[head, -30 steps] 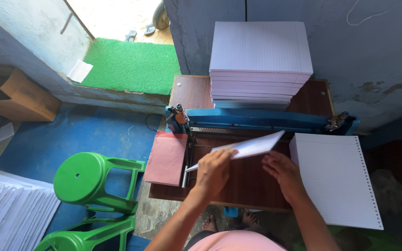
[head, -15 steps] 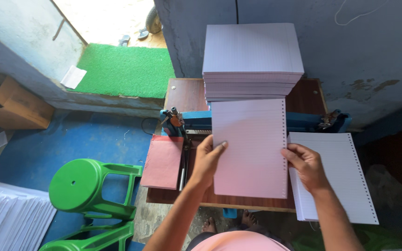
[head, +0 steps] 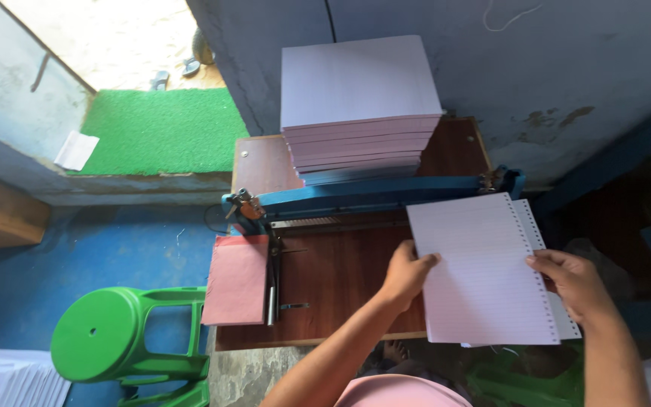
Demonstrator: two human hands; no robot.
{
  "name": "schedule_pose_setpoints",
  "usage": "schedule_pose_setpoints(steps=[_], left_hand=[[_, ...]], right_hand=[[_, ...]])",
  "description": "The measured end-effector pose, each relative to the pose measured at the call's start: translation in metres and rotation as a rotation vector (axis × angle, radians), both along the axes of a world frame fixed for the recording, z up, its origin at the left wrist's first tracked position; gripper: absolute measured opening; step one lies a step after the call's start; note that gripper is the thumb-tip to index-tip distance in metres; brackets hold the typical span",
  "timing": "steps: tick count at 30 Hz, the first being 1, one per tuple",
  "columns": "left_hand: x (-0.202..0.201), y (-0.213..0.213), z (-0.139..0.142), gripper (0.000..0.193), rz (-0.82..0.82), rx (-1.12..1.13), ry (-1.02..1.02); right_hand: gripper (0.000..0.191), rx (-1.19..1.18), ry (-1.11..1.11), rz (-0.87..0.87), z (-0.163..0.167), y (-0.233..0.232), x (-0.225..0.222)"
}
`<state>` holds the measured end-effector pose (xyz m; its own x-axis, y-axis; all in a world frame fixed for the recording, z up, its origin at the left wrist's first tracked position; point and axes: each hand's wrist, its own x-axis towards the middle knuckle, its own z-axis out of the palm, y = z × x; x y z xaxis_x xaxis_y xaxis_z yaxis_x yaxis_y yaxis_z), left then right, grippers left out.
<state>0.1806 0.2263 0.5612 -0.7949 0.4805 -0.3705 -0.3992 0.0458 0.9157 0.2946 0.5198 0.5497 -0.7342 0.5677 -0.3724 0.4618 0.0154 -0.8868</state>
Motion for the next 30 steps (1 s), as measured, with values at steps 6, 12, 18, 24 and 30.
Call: schedule_pose_setpoints(steps=[6,12,18,24,30], left_hand=[[0.003,0.039,-0.010,0.041,-0.130,-0.058,0.009],[0.007,0.052,-0.010,0.046,-0.100,-0.162,0.050],[0.004,0.053,-0.002,0.051,-0.066,-0.194,0.021],[0.003,0.053,0.005,0.054,-0.035,-0.214,0.000],[0.000,0.052,0.003,0.054,-0.008,-0.198,-0.030]], right_hand=[[0.038,0.115,-0.142,-0.086,-0.005,0.045,0.014],[0.044,0.253,-0.270,-0.058,-0.015,0.060,0.012],[0.044,0.328,-0.238,-0.028,-0.016,0.061,0.008],[0.042,0.426,-0.268,0.032,-0.009,0.055,0.001],[0.041,0.500,-0.279,0.068,-0.009,0.052,-0.003]])
